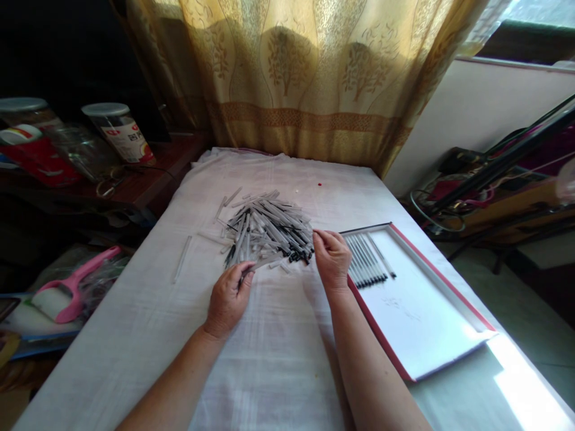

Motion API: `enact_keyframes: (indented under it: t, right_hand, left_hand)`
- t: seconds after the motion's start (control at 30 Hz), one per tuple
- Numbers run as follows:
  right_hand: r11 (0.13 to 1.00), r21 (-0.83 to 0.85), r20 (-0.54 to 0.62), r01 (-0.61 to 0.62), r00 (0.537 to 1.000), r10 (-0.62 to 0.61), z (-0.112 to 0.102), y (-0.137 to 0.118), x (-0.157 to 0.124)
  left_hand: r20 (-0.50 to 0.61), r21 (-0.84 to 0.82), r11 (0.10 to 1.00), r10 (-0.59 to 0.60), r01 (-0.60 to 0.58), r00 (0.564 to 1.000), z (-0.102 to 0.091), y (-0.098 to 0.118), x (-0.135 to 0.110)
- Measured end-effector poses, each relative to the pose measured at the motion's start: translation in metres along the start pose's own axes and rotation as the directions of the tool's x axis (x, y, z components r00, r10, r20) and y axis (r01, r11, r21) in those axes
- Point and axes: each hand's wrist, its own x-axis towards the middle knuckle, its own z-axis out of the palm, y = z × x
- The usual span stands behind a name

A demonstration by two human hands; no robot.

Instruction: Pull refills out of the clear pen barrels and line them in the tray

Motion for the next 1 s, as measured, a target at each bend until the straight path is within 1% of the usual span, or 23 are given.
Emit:
enact_keyframes:
  t: [0.03,0.07,0.1,0.13,0.17,0.2,0.23,0.33,0.5,0.73,0.83,1.0]
  right_hand:
    - [0.989,0.136,-0.077,-0.055,0.995,0.066,-0.005,-0.001,-0.001]
    - [0.954,0.275,-0.128,-0.120,0.979,0.161,-0.011,-0.002,-0.001]
    - [0.895,0.405,-0.147,-0.187,0.953,0.266,-0.016,-0.004,-0.001]
    - [0.823,0.513,-0.140,-0.246,0.922,0.362,-0.021,-0.007,-0.001]
    - [0.752,0.593,-0.117,-0.288,0.893,0.434,-0.026,-0.009,-0.001]
    - [0.696,0.646,-0.093,-0.312,0.873,0.478,-0.030,-0.012,-0.001]
    - [0.660,0.677,-0.071,-0.325,0.864,0.499,-0.034,-0.014,-0.001]
    - [0.626,0.698,-0.020,-0.348,0.864,0.503,-0.036,-0.019,-0.004]
    - [0.626,0.691,0.029,-0.361,0.879,0.475,-0.029,-0.019,-0.012]
    - [0.649,0.669,0.026,-0.361,0.885,0.465,-0.030,-0.019,-0.013]
    - [0.637,0.677,0.037,-0.370,0.881,0.472,-0.031,-0.020,-0.013]
    - [0.612,0.706,0.006,-0.357,0.867,0.498,-0.033,-0.022,-0.012]
  left_hand:
    - [0.002,-0.006,1.000,0.003,-0.003,1.000,0.000,0.000,0.000]
    - [0.002,-0.013,1.000,0.003,-0.003,1.000,-0.001,0.000,0.000]
    - [0.001,-0.019,1.000,0.000,0.000,1.000,-0.001,0.001,0.001]
    - [0.001,-0.026,1.000,-0.006,0.006,1.000,-0.001,0.001,0.001]
    - [0.004,-0.032,0.999,-0.014,0.014,1.000,-0.001,0.001,0.001]
    - [0.007,-0.040,0.999,-0.022,0.022,1.000,-0.001,0.001,0.001]
    - [0.013,-0.047,0.998,-0.028,0.028,1.000,-0.001,0.001,0.001]
    - [0.026,-0.064,0.997,-0.035,0.037,0.999,-0.001,0.002,0.001]
    - [0.050,-0.069,0.996,-0.058,0.061,0.997,-0.002,0.003,0.001]
    - [0.072,-0.065,0.994,-0.083,0.088,0.994,-0.003,0.006,0.002]
    - [0.073,-0.066,0.994,-0.077,0.082,0.994,-0.003,0.006,0.003]
    - [0.065,-0.062,0.996,-0.062,0.066,0.996,-0.003,0.005,0.002]
